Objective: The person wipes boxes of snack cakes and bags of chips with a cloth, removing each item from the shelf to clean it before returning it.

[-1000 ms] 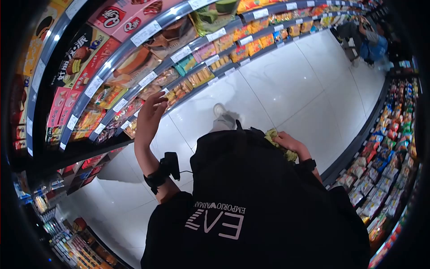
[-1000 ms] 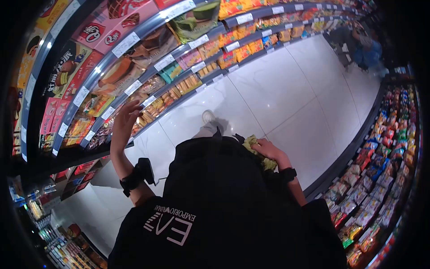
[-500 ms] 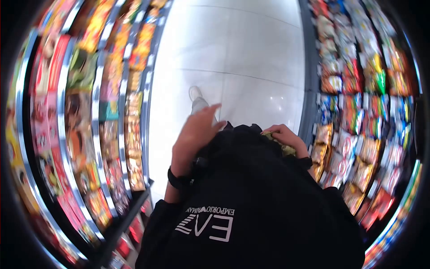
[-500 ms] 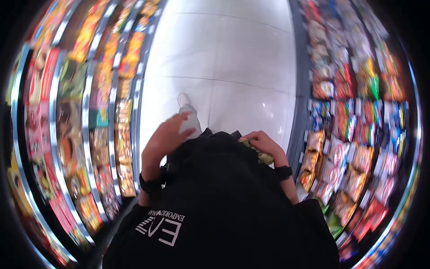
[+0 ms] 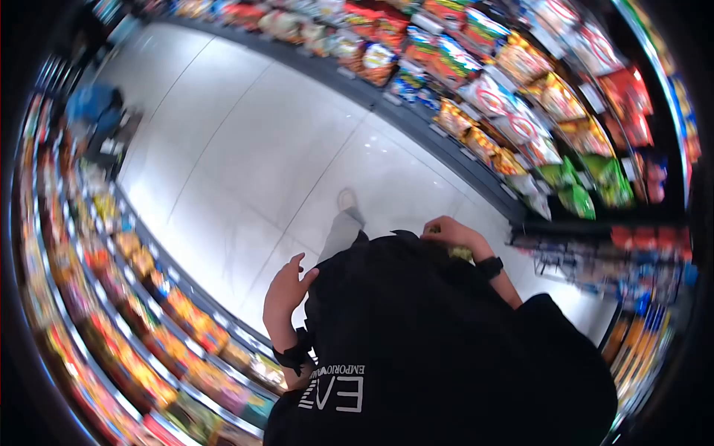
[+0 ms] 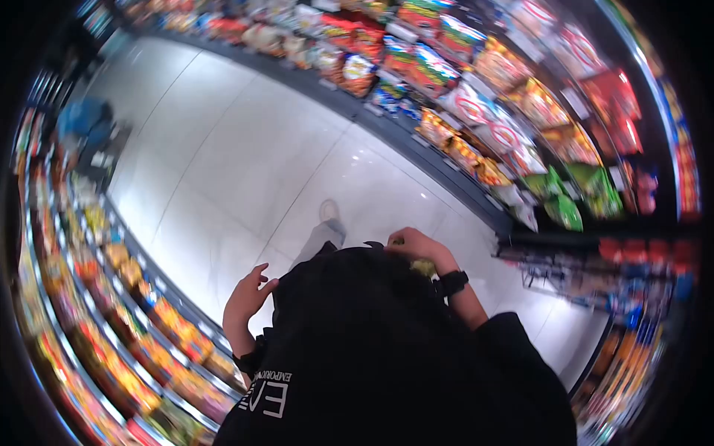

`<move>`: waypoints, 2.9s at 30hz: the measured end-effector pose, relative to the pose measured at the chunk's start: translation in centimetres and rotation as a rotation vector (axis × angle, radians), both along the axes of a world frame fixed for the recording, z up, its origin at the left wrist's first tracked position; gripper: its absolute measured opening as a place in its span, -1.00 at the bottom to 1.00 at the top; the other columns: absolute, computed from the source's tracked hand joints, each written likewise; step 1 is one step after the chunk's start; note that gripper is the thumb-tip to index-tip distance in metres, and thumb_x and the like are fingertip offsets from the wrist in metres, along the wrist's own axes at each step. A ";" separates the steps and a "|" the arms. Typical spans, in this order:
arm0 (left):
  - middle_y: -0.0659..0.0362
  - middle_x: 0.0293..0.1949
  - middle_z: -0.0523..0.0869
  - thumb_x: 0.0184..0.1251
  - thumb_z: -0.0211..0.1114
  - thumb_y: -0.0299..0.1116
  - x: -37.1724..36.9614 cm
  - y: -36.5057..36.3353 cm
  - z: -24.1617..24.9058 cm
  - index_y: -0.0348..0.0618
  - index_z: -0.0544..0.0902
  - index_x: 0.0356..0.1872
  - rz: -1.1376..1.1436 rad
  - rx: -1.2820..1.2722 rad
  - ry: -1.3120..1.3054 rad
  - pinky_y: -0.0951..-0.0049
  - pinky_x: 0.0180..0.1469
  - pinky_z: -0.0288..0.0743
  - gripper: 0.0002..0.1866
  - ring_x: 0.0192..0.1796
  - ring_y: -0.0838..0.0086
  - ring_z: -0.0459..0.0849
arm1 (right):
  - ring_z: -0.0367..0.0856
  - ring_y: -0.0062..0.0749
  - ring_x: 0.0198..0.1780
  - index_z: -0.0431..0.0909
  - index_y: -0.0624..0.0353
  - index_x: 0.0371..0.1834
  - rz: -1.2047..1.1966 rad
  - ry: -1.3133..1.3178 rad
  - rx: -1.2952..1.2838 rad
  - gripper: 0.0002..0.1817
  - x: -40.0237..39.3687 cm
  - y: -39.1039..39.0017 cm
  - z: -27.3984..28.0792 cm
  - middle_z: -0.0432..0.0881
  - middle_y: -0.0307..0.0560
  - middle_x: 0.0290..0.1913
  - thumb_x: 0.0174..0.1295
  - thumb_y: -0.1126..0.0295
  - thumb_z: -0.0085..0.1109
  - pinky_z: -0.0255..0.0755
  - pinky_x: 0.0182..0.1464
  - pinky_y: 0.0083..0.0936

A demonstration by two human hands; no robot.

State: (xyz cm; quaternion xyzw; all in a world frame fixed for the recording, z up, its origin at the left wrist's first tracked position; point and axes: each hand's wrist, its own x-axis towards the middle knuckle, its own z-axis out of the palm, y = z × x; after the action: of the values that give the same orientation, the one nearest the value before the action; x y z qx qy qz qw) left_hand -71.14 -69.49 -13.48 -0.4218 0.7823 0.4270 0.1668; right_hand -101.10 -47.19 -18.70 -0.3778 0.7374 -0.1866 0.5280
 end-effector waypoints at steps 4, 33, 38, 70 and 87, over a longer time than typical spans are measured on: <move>-0.06 -0.11 0.56 0.16 0.16 -0.08 -10.2 -6.8 2.5 -0.13 0.35 0.13 -0.141 -0.128 0.117 0.25 -0.02 0.39 -0.45 -0.03 0.12 0.53 | 0.55 -0.18 -0.30 0.54 0.22 -0.35 -0.029 0.130 0.102 -0.72 -3.6 -2.4 2.2 0.59 0.02 -0.39 0.05 0.21 0.06 0.38 -0.18 -0.39; -0.11 -0.08 0.55 0.15 0.17 -0.03 -50.6 -22.7 8.2 -0.17 0.36 0.12 -0.850 -0.192 0.011 0.25 0.00 0.39 -0.42 -0.03 0.09 0.53 | 0.47 -0.55 -0.52 0.35 0.03 0.15 -1.245 0.618 -0.653 -0.51 -37.1 -10.8 19.1 0.52 -0.14 -0.57 0.09 0.41 0.14 0.35 -0.37 -0.55; -0.14 -0.09 0.55 0.15 0.21 -0.14 -59.1 -22.5 11.0 -0.19 0.40 0.08 -0.810 -0.342 0.179 0.21 -0.01 0.40 -0.49 -0.03 0.04 0.52 | 0.55 -0.13 -0.44 0.36 0.10 0.12 -1.171 1.046 -0.598 -0.44 -45.6 -12.2 24.0 0.55 0.04 -0.53 0.03 0.19 0.22 0.38 -0.32 -0.39; 0.05 -0.03 0.34 -0.14 0.41 -0.38 -70.3 -12.1 17.8 -0.06 0.25 0.13 -0.817 -0.192 1.790 0.11 0.20 0.17 -0.28 0.21 0.01 0.25 | 0.45 -0.15 -0.03 0.43 0.20 -0.09 -1.000 1.110 -0.475 -0.36 -37.6 -11.7 16.8 0.49 -0.01 -0.12 -0.35 0.30 0.43 0.33 0.00 -0.25; 0.01 0.05 0.43 -0.08 0.36 -0.40 -64.6 -15.6 15.0 -0.28 0.13 0.22 -0.071 0.878 0.824 0.37 0.09 0.33 -0.20 0.06 0.36 0.46 | 0.50 -0.54 -0.45 0.49 0.31 -0.07 -0.788 0.097 -0.941 -0.47 -38.5 -13.1 20.0 0.54 -0.14 -0.49 -0.21 0.37 0.33 0.36 -0.29 -0.61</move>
State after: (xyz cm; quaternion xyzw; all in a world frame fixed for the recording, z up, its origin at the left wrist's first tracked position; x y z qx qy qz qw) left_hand -135.79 -85.10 1.56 -0.0870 0.5466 0.8325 0.0227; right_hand -139.64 -60.32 1.28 -0.2775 0.6832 -0.6557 0.1621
